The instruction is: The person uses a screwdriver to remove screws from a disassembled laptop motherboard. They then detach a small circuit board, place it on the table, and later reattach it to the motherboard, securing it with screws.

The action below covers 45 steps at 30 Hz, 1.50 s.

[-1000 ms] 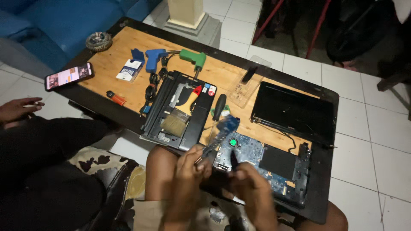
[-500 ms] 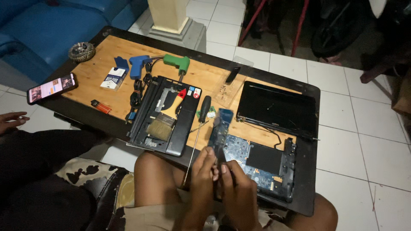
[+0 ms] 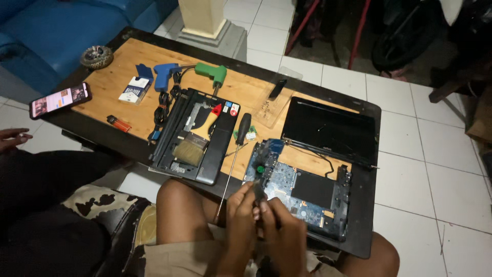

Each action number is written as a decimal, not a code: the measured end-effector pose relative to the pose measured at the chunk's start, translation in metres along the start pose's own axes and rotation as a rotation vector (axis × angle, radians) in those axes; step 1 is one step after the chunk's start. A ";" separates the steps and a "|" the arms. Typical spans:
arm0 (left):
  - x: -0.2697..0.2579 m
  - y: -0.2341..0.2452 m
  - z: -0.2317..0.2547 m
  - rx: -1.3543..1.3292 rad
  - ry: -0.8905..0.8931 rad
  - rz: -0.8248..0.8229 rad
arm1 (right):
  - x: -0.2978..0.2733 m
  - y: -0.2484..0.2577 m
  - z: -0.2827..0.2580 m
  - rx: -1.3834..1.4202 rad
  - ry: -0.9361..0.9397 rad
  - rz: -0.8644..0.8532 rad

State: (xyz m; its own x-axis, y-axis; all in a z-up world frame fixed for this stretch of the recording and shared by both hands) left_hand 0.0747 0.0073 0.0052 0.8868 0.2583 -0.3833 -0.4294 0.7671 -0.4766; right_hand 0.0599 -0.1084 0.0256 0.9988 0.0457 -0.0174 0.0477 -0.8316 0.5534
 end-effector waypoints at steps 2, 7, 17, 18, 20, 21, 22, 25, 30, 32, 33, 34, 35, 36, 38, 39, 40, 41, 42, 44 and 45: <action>0.000 -0.002 -0.005 -0.013 -0.007 -0.016 | -0.002 0.000 -0.005 0.031 -0.026 0.048; 0.001 -0.008 -0.017 -0.297 0.043 -0.112 | -0.006 0.015 -0.006 0.111 -0.081 0.214; -0.003 -0.004 -0.022 -0.228 -0.007 -0.083 | -0.009 0.016 0.001 -0.029 -0.051 0.111; -0.001 -0.003 -0.026 -0.201 -0.030 -0.061 | -0.009 0.016 0.000 -0.038 -0.072 0.117; 0.003 0.004 -0.042 -0.179 -0.004 -0.062 | -0.007 0.010 0.007 -0.030 -0.002 0.146; 0.004 0.007 -0.052 -0.158 0.021 -0.063 | -0.007 0.008 0.009 -0.022 0.069 0.175; 0.002 0.008 -0.045 -0.155 0.021 -0.066 | -0.005 0.007 0.010 -0.020 0.068 0.178; -0.002 0.009 -0.034 -0.175 -0.036 -0.110 | -0.007 0.002 0.011 -0.084 0.070 0.139; -0.006 0.003 -0.036 -0.267 -0.027 -0.133 | -0.010 0.013 0.003 0.003 0.093 0.230; 0.008 0.013 -0.049 -0.281 -0.059 -0.078 | -0.009 0.009 0.009 -0.034 0.050 0.169; 0.016 0.019 -0.054 -0.294 -0.091 -0.023 | -0.008 0.006 0.013 -0.071 0.007 0.108; 0.017 0.018 -0.047 -0.293 -0.091 -0.027 | -0.010 0.010 0.011 -0.071 0.006 0.113; 0.019 0.019 -0.042 -0.291 -0.065 0.006 | -0.013 0.013 0.009 -0.047 0.034 0.103; 0.019 0.021 -0.036 -0.290 -0.039 0.044 | -0.016 0.016 0.006 -0.024 0.062 0.089; 0.016 0.020 -0.026 -0.325 -0.067 -0.037 | -0.015 0.029 -0.004 0.040 0.021 0.038; 0.014 0.018 -0.019 -0.360 -0.096 -0.119 | -0.014 0.034 -0.009 0.103 -0.020 -0.012; 0.013 0.017 -0.018 -0.361 -0.100 -0.119 | -0.014 0.032 -0.010 0.103 -0.016 -0.014; 0.012 0.015 -0.016 -0.352 -0.104 -0.140 | -0.015 0.030 -0.014 0.186 0.057 -0.035; 0.010 0.013 -0.017 -0.342 -0.102 -0.162 | -0.017 0.029 -0.017 0.268 0.123 -0.056; 0.007 0.011 -0.021 -0.356 -0.081 -0.160 | -0.017 0.018 -0.009 0.154 0.084 -0.020; 0.005 0.009 -0.023 -0.369 -0.062 -0.158 | -0.018 0.013 -0.004 0.041 0.045 0.016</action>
State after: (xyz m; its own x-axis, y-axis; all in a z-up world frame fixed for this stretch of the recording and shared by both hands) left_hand 0.0712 0.0021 -0.0198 0.9507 0.1975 -0.2391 -0.3091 0.5405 -0.7825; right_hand 0.0430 -0.1180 0.0362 0.9980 0.0566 0.0295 0.0331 -0.8542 0.5189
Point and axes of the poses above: each hand's wrist, its own x-axis towards the middle knuckle, its own y-axis out of the back of the hand, z = x × y, the point moved 4 cm from there along x, towards the middle knuckle, and after that the axes turned 1 degree about -y, right-handed, at the moved point
